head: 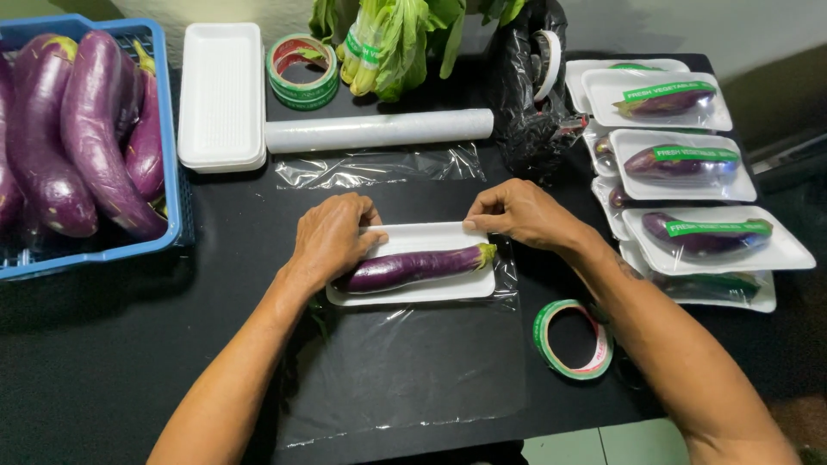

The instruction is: The person prepares a tray with an eggplant and wraps it using plastic film and tape.

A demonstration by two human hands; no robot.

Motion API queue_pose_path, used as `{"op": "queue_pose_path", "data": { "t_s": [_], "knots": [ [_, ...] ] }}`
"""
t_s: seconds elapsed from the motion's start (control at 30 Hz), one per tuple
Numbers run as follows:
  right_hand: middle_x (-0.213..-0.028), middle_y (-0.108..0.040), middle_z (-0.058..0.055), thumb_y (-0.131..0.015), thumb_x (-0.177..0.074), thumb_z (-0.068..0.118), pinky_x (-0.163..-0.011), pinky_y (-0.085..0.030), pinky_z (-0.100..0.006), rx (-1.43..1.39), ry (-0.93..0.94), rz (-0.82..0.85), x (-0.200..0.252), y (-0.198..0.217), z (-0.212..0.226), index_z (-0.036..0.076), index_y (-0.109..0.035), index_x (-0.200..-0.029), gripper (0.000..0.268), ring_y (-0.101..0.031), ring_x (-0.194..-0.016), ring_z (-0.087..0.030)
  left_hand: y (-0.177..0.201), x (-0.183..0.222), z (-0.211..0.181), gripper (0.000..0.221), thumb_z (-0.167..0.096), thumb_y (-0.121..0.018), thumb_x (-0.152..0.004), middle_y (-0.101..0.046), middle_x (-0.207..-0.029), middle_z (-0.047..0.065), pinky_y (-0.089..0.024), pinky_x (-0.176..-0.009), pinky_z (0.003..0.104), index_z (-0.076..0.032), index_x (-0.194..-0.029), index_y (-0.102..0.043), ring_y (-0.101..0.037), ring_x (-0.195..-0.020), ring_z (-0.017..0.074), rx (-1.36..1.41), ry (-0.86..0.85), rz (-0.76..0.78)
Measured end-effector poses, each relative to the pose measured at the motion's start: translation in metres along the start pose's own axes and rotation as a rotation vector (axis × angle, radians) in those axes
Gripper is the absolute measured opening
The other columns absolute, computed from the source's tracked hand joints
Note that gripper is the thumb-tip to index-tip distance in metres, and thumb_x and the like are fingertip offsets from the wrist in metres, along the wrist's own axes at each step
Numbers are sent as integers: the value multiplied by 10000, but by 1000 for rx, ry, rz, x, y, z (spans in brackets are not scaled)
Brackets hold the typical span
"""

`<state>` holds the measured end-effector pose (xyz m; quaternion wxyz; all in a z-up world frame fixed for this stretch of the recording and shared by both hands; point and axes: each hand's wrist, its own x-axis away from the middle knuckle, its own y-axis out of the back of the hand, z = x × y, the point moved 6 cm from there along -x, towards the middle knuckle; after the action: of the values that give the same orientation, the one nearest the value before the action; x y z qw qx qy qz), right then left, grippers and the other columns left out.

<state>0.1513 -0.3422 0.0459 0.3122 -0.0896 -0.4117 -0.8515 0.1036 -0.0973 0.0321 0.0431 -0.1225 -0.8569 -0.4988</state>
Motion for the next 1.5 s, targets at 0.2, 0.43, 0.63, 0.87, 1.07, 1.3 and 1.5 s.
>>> {"op": "queue_pose_path", "data": {
  "t_s": [0.2, 0.43, 0.63, 0.87, 1.07, 1.3, 1.5],
  "knots": [
    [-696, -745, -60, -780, -868, 212, -654, -528, -349, 22, 29, -70, 4, -2, -2, 159, -821, -882, 68, -675, -686, -202, 28, 8, 15, 418, -425, -550, -1049, -737, -858, 175, -538, -847, 521, -75, -940, -751, -724, -947, 395, 90, 121, 113],
    [-717, -752, -85, -774, -866, 198, -672, -535, -370, 19, 46, -90, 6, -3, -1, 152, -819, -882, 66, -674, -699, -216, 20, 11, 43, 343, -435, -616, -963, -765, -845, 116, -546, -805, 504, -142, -932, -792, -745, -902, 386, 121, 234, 61],
    [-762, -741, -123, -785, -858, 187, -704, -551, -399, 17, 96, -123, 8, -6, -3, 145, -813, -900, 65, -695, -739, -260, 21, 20, 30, 97, -183, -751, -879, -766, -877, 114, -577, -787, 485, -111, -943, -764, -754, -897, 365, 107, 82, 11],
    [-761, -717, -118, -780, -857, 159, -732, -547, -396, -17, 119, -115, 7, -6, -1, 125, -802, -887, 50, -679, -767, -244, 14, 22, 38, 130, -123, -774, -852, -715, -851, 131, -573, -761, 470, -69, -963, -732, -734, -846, 352, 171, 49, -38],
    [-768, -714, -97, -800, -845, 164, -738, -549, -388, -31, 136, -104, 2, -7, -6, 121, -794, -876, 53, -675, -777, -230, 11, 21, 40, 122, -97, -774, -836, -686, -827, 116, -568, -736, 446, -72, -946, -728, -715, -808, 318, 203, 49, -55],
    [-765, -715, -88, -773, -850, 128, -701, -551, -354, -25, 102, -64, 4, -6, -3, 92, -787, -887, 53, -663, -785, -205, 9, 28, 41, 131, -103, -756, -839, -691, -842, 122, -552, -747, 453, -83, -965, -727, -709, -816, 321, 209, 30, -68],
    [-781, -723, -86, -780, -855, 130, -701, -561, -353, -54, 100, -79, 6, -7, -5, 95, -800, -902, 62, -675, -795, -208, 2, 68, -9, 550, -595, -707, -883, -614, -1123, 82, -417, -955, 432, -131, -1175, -675, -551, -1143, 288, -107, -452, -393]
  ]
}}
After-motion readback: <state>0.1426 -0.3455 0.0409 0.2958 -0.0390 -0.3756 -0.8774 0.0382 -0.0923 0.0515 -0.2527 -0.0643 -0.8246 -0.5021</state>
